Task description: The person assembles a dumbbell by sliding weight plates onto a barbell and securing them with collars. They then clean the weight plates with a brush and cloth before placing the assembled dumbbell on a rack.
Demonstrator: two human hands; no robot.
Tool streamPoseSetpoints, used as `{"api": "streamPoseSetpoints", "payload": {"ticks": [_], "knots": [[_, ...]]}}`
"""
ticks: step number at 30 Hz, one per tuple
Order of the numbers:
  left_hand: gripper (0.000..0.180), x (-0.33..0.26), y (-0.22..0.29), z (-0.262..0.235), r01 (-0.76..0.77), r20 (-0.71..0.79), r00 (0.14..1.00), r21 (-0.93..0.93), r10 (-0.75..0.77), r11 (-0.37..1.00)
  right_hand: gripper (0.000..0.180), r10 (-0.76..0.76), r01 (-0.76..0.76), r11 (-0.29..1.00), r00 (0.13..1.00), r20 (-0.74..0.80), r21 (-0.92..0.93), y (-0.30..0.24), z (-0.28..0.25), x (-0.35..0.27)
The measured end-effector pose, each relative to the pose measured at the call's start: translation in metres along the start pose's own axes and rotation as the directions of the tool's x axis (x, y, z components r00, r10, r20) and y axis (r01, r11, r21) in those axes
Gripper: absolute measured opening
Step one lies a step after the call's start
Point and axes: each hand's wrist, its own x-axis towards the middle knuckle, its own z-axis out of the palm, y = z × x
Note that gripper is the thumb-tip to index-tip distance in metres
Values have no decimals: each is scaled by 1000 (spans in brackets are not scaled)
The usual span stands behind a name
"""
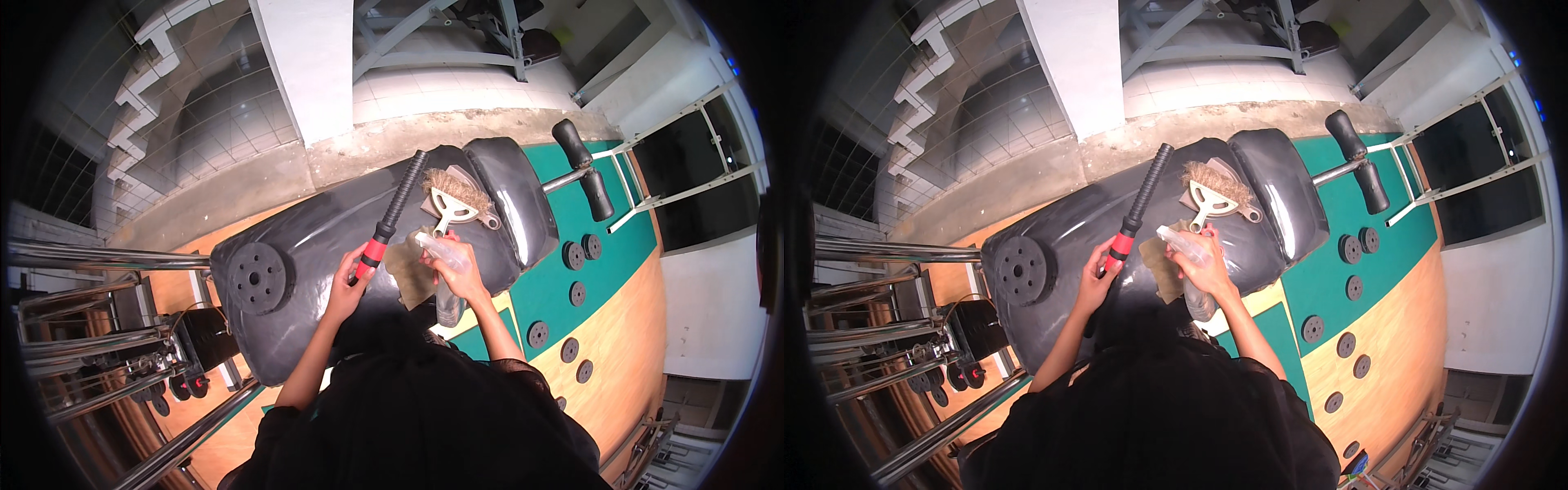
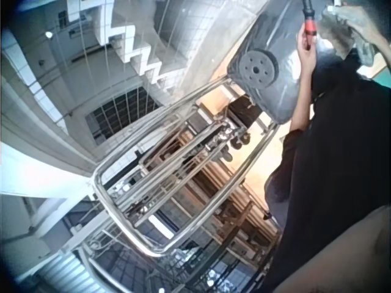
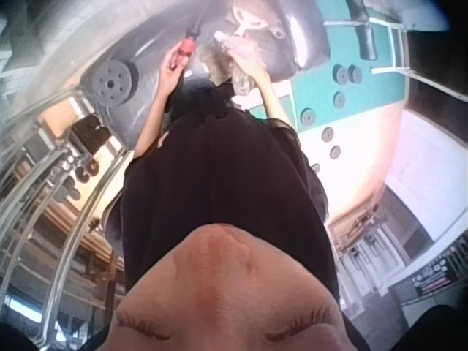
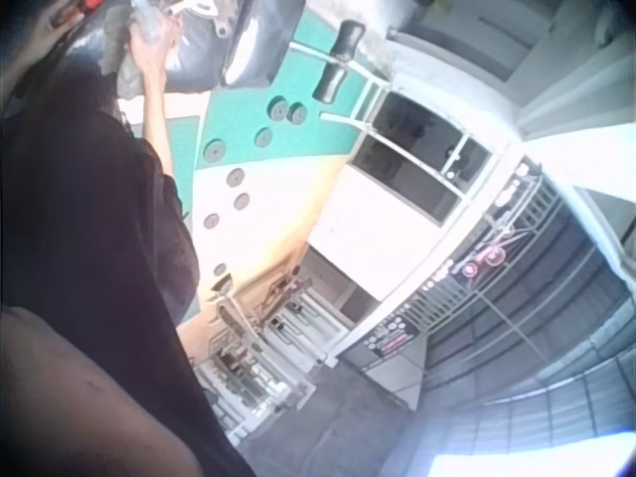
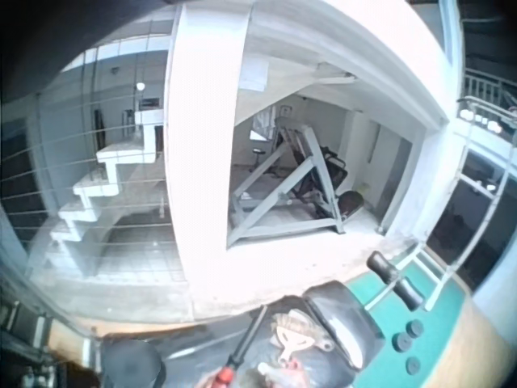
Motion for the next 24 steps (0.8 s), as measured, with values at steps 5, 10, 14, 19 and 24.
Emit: {"api": "streamPoseSetpoints", "payload": {"ticks": [5, 10, 14, 19, 24], "knots": [[45, -7, 2, 0, -41, 39, 998, 3, 41, 999, 11, -15, 15, 1000, 1000, 2, -23, -8, 2, 12], [45, -10, 4, 0, -19, 57, 998, -17, 20, 1000, 11, 3, -4, 997, 1000, -7, -72, -2, -1, 16], [45, -11, 4, 1, -2, 54, 999, -46, 4, 999, 11, -20, 18, 998, 1000, -23, -53, -3, 0, 17], [45, -12, 2, 1, -2, 52, 999, -85, 7, 996, 11, -8, 8, 1000, 998, -64, -9, -11, -7, 18], [45, -14, -3, -7, 77, 106, 992, -99, -66, 992, 12, -27, 53, 990, 981, -193, 127, -19, -18, 25]]}}
